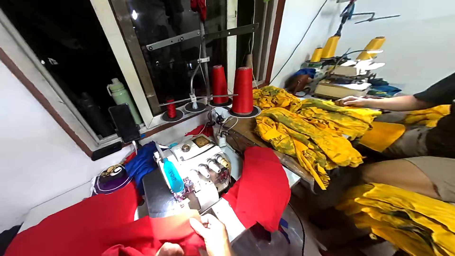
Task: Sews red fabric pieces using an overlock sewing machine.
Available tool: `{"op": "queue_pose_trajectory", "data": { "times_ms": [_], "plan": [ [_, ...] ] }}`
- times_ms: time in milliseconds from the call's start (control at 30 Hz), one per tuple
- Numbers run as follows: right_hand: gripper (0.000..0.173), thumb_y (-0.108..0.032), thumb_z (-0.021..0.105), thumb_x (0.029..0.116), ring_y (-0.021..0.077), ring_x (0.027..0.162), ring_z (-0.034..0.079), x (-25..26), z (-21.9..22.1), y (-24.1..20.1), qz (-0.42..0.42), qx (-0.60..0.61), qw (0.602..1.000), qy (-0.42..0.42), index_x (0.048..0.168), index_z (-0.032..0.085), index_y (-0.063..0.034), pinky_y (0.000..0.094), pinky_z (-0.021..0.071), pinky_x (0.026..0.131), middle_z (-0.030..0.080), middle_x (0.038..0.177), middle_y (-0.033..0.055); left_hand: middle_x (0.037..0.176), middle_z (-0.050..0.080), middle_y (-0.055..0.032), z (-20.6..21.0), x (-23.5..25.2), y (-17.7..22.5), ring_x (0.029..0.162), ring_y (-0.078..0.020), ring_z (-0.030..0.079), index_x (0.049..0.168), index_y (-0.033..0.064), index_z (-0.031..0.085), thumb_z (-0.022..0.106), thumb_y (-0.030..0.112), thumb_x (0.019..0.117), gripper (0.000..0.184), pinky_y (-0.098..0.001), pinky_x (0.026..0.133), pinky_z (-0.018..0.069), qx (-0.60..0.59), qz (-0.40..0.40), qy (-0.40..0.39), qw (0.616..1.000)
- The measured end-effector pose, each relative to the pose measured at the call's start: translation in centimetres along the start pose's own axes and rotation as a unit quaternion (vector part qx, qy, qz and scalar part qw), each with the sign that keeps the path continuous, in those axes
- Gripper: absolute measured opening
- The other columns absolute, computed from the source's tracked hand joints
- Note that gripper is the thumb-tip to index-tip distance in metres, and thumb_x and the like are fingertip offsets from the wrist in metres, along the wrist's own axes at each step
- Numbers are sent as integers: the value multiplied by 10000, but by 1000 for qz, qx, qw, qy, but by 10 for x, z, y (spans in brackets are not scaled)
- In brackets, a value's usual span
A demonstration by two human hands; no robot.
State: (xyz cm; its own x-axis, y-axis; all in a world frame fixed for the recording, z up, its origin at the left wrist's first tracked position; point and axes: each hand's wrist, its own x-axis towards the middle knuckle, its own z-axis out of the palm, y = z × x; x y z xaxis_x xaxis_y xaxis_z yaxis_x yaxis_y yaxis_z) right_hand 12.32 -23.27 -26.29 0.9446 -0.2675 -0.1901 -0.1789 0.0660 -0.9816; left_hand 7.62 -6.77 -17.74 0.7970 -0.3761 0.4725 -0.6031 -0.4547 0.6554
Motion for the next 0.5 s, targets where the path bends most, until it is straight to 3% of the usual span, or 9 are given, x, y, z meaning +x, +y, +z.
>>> {"op": "queue_pose_trajectory", "data": {
  "times_ms": [67,133,267,333,500],
  "plan": [
    [238,-232,796,879,167,731,670,-16,-7,3,-4,18,999,-26,920,725,-9,414,566,742,700,775,75,960,715,-179,2,7,22,917,-153,699,1013,-83,681,569,58,1027,180,-286,885,567,-13,40,16,999],
    [191,-197,759,899,90,700,647,-28,-11,7,-44,32,996,-73,927,703,-16,331,566,720,677,755,24,954,734,-142,8,7,31,926,-124,700,1020,-50,727,596,80,1026,184,-252,890,565,-20,56,28,998],
    [194,-153,733,917,78,700,659,-26,-15,7,-86,62,985,-135,1050,700,-16,294,573,691,698,778,12,934,757,-68,32,-15,0,876,-84,718,982,10,771,716,62,929,92,-264,842,605,9,-34,50,998],
    [248,-147,735,917,84,775,712,-27,-17,0,-96,82,981,-148,1122,716,-9,286,609,735,749,859,20,919,755,-33,37,-26,-7,843,-55,713,966,35,773,732,82,911,83,-231,805,607,29,-54,65,996],
    [143,-146,728,935,63,773,710,-42,-14,-27,-92,107,978,-153,1011,767,-30,241,597,734,758,850,23,965,733,17,12,-5,39,863,-10,682,1016,92,740,626,224,1027,175,-172,763,586,19,37,102,994]
  ]
}}
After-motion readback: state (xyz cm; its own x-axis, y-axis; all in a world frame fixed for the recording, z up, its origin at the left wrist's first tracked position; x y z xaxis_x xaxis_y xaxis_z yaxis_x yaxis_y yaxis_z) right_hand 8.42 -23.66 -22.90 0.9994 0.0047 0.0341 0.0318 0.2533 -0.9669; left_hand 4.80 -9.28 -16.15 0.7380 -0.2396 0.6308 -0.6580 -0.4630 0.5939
